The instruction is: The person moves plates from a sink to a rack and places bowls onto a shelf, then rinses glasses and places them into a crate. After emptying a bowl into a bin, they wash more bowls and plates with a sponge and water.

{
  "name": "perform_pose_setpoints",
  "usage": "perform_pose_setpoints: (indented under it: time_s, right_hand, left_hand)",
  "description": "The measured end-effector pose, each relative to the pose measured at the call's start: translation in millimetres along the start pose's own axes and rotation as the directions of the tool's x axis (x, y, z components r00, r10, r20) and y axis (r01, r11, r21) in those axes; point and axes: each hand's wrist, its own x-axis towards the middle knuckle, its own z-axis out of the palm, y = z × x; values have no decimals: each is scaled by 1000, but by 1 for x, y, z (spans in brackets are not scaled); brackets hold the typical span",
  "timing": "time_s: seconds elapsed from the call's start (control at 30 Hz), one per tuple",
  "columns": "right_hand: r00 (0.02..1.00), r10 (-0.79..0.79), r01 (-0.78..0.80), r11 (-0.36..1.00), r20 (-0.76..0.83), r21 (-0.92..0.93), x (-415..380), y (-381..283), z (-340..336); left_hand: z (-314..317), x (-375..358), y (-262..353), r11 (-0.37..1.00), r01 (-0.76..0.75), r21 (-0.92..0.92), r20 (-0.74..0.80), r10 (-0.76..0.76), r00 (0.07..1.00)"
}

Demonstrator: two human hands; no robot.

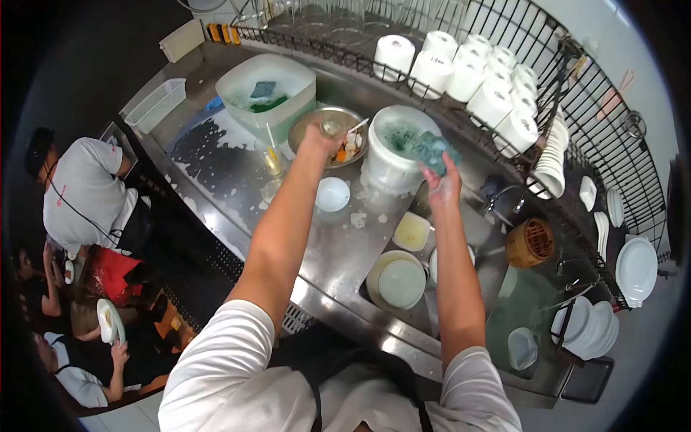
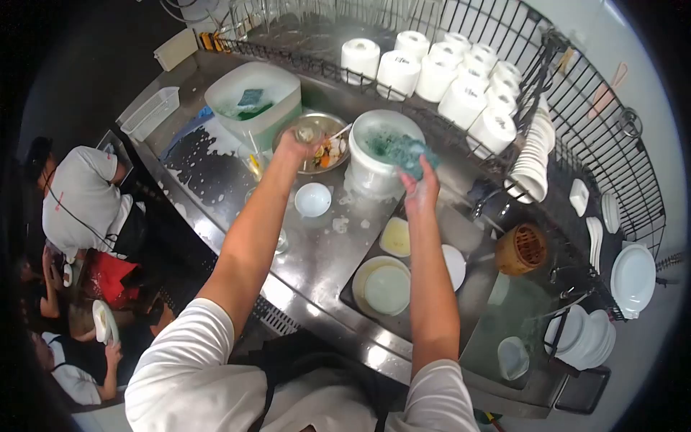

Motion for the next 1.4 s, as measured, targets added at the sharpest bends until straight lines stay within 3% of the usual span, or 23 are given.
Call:
perform_pose_setpoints:
  time_s: [0.1,0.13,0.17,0.23,0.27,0.33,0.37,0.4,0.5,0.53,0.63,0.73,0.83,0.87,0.9,0.93,0.97,1.0,1.1,1.13,1.23,1.33,1.4]
  right_hand:
    - [997,24,-22,999,77,-26,-36,-22,11]
    - [993,65,-67,998,103,18,-40,-23,2]
    - [995,37,-32,998,91,-60,-49,-25,-5]
    - [996,-43,57,977,74,-204,-70,-39,-5]
    - [993,-112,116,973,30,-199,-84,-45,4]
    - [951,-271,304,904,147,-299,-82,-48,-3]
    - [918,-335,391,854,212,-343,-81,-49,-7]
    - [878,-363,478,690,311,-544,-81,-49,-13]
    - [897,76,357,453,435,-817,-97,-55,-19]
    - [853,188,338,509,486,-791,-115,-66,-9]
    - [822,159,457,388,547,-801,-129,-58,-30]
    - [844,1,449,547,537,-707,-138,-59,-70]
    - [726,232,378,651,647,-658,-167,-79,-87]
    - [694,384,307,607,609,-733,-170,-73,-101]
    - [689,455,251,580,564,-775,-172,-71,-108]
    - [680,522,194,549,515,-813,-176,-70,-115]
    - [666,585,140,511,462,-848,-178,-66,-123]
    - [725,570,-13,573,388,-819,-175,-47,-140]
    - [767,642,-526,625,-4,-577,-213,-54,-103]
    - [746,657,-508,667,109,-544,-190,-24,-137]
    - [840,444,-130,724,313,-677,-199,-15,-131]
    - [899,316,1,692,304,-722,-204,-4,-136]
    - [883,233,155,673,406,-723,-222,1,-134]
  left_hand:
    - [16,-47,0,955,291,-57,35,-290,957]
    - [15,-77,-11,927,371,46,81,-374,924]
    - [5,-104,-24,929,231,288,147,-281,948]
    - [-17,-149,-57,724,-128,678,353,-168,921]
    - [-31,-162,-72,680,-136,720,397,-244,885]
    - [-58,-184,-95,588,-166,792,460,-396,795]
    - [-67,-191,-106,551,-129,824,429,-458,779]
    - [-74,-198,-118,514,-95,852,395,-515,761]
    - [-98,-199,-140,519,49,853,369,-666,648]
    - [-107,-203,-146,536,113,837,373,-708,599]
    - [-126,-211,-161,535,242,809,322,-749,578]
    - [-135,-218,-166,592,358,722,368,-768,524]
    - [-131,-227,-169,496,150,855,338,-753,565]
    - [-124,-228,-176,422,73,904,315,-770,554]
    - [-119,-231,-186,339,-197,920,387,-702,598]
    - [-111,-238,-196,214,-446,869,470,-637,611]
    - [-105,-251,-200,-67,-733,677,587,-552,593]
    - [-99,-264,-205,-404,-822,402,691,-454,562]
    - [-109,-279,-226,-799,-597,-72,634,-498,591]
    - [-127,-276,-234,-826,-560,-63,686,-444,577]
    - [-150,-272,-233,-809,-565,159,723,-294,625]
    - [-143,-274,-215,-661,-552,509,510,-285,812]
    - [-162,-266,-204,-528,-607,594,517,-328,791]
